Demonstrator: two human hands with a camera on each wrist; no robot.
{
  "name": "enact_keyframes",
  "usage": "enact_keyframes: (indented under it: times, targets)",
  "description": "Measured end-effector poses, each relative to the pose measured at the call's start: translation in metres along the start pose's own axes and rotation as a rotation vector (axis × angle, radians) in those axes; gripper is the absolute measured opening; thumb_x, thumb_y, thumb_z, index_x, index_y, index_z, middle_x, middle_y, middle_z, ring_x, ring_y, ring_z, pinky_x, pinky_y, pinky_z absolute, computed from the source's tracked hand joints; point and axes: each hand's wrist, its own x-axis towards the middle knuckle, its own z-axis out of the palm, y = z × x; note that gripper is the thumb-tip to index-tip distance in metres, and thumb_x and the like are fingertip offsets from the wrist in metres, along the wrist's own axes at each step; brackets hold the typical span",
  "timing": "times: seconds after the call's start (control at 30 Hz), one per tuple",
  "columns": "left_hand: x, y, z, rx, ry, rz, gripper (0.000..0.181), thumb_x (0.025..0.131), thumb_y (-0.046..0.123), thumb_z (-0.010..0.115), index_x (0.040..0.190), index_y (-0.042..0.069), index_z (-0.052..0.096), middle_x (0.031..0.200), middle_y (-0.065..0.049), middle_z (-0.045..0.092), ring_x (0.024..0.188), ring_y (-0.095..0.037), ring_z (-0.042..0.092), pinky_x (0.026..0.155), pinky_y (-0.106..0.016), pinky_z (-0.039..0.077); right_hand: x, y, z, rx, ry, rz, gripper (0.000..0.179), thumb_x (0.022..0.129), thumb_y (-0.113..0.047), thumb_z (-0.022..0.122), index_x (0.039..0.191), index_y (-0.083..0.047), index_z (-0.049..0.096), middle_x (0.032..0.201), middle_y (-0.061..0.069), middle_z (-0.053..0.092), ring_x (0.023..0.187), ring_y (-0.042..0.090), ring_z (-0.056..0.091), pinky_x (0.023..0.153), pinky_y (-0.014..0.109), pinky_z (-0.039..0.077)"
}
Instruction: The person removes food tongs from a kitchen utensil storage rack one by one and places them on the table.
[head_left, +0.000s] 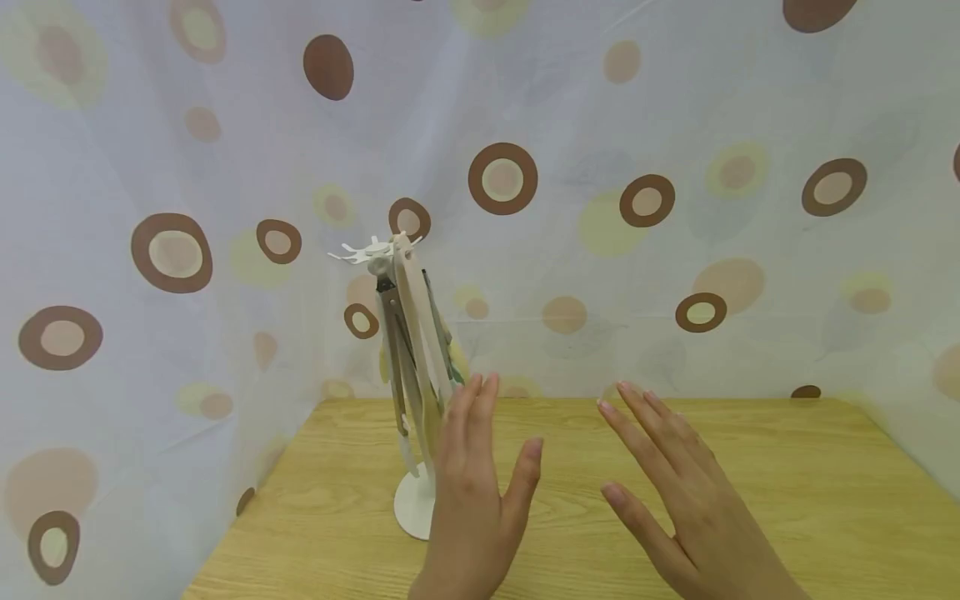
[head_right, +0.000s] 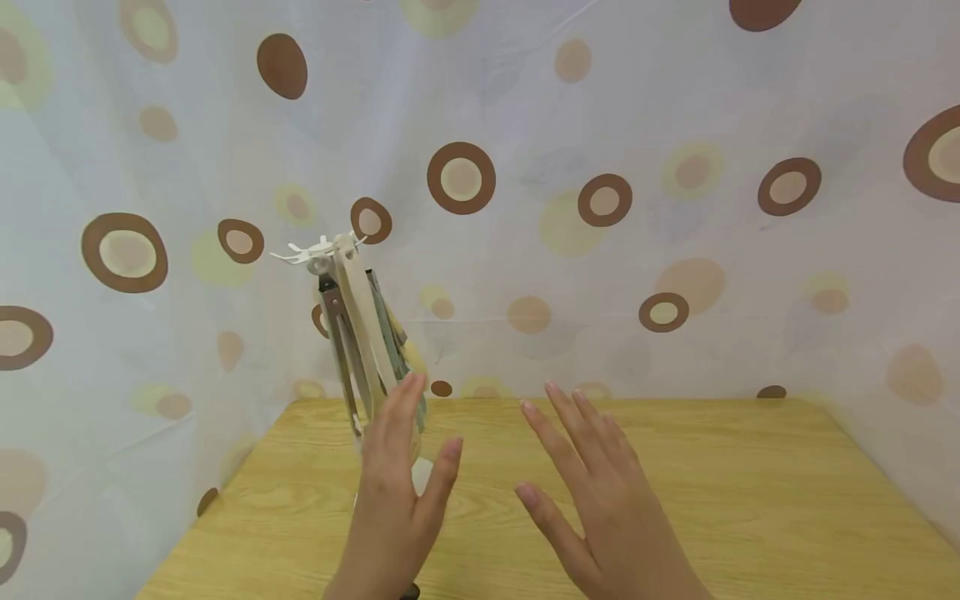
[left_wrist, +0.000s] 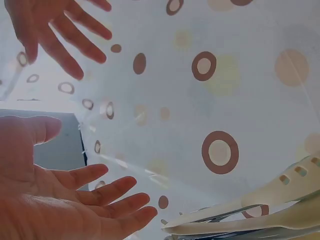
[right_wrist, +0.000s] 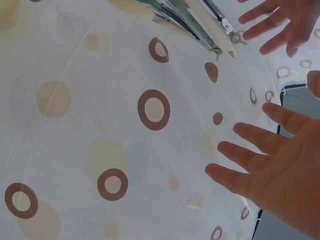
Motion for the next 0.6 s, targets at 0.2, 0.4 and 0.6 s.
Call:
enact_keyframes:
  times: [0.2, 0.4, 0.6]
  targets:
    - [0.006, -0.006, -0.003, 0.014, 0.067, 0.036, 0.055, 0.100, 0.032, 0.049, 0.145, 0.003, 0.036, 0.144, -0.014, 0.038, 0.133, -0.033, 0.036, 0.100, -0.055, 0.038, 0.000, 0.001, 0.000, 0.002, -0.024, 0.014, 0.057, 0.101, -0.039, 0.046, 0.147, -0.006, 0.039, 0.155, 0.010, 0.031, 0.142, 0.029, 0.026, 0.116, 0.029, 0.010]
    - [0.012, -0.010, -0.006, -0.005, 0.112, 0.050, 0.052, 0.100, 0.030, 0.049, 0.143, 0.004, 0.038, 0.140, -0.014, 0.042, 0.131, -0.032, 0.038, 0.101, -0.054, 0.038, -0.001, 0.002, 0.000, 0.001, -0.040, 0.025, 0.057, 0.099, -0.033, 0.052, 0.148, -0.007, 0.038, 0.155, 0.009, 0.031, 0.142, 0.029, 0.026, 0.116, 0.029, 0.010]
    - [0.020, -0.014, -0.011, -0.019, 0.144, 0.074, 0.050, 0.101, 0.031, 0.047, 0.141, 0.002, 0.040, 0.139, -0.016, 0.043, 0.130, -0.031, 0.039, 0.102, -0.051, 0.037, -0.001, 0.000, -0.001, 0.004, -0.016, 0.011, 0.056, 0.101, -0.037, 0.047, 0.147, -0.007, 0.038, 0.154, 0.009, 0.033, 0.141, 0.029, 0.028, 0.116, 0.029, 0.012]
